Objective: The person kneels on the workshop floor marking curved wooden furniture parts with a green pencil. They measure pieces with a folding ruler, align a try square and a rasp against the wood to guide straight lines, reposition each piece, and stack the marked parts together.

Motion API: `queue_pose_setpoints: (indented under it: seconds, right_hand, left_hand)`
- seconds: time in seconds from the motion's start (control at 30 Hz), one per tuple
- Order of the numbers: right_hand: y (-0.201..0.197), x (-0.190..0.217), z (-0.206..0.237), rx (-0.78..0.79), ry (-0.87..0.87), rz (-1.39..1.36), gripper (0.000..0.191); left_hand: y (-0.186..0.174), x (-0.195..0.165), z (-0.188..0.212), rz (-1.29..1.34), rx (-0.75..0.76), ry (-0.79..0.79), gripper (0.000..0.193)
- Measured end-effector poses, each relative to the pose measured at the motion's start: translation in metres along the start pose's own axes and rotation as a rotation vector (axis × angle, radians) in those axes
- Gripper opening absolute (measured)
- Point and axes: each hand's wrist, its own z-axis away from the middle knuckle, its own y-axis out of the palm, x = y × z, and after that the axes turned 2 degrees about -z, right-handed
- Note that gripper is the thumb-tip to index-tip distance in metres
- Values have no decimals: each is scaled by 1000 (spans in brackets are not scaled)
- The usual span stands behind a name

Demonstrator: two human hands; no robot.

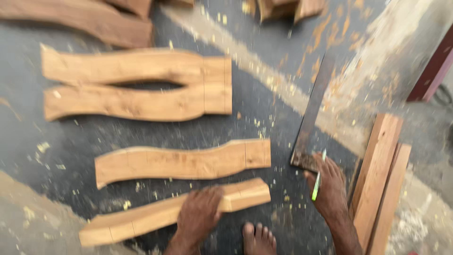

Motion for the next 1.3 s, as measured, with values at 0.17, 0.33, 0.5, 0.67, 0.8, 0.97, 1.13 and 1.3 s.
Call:
queue_pose_setpoints:
  seconds: [0.17, 0.33, 0.5, 0.67, 0.8, 0.97, 1.13, 1.3]
  right_hand:
    - [0, -40, -40, 306, 91, 316, 74]
    - [2, -31, -15, 191, 157, -194, 67]
    - [41, 44, 28, 27, 51, -219, 47]
    - [75, 47, 16, -312, -343, -456, 45]
    - [71, 35, 7, -482, -621, -534, 41]
    - [58, 83, 3, -246, -176, -398, 37]
    - [23, 105, 65, -495, -257, -222, 40]
    - [2, 114, 21, -341, -185, -414, 40]
  left_hand:
    - [29, 31, -57, -28, -129, 108, 39]
    - [49, 23, -68, -22, -570, 83, 33]
    - [3, -59, -74, 972, -50, 257, 65]
    - [-88, -68, -76, 1352, -386, -192, 30]
    - [-107, -73, -80, 1288, 63, -288, 25]
    - [-99, -116, -80, 1573, 152, -249, 32]
    - [-102, -117, -64, 1719, 433, -396, 49]
    - [-96, -64, -84, 1275, 463, 25, 68]
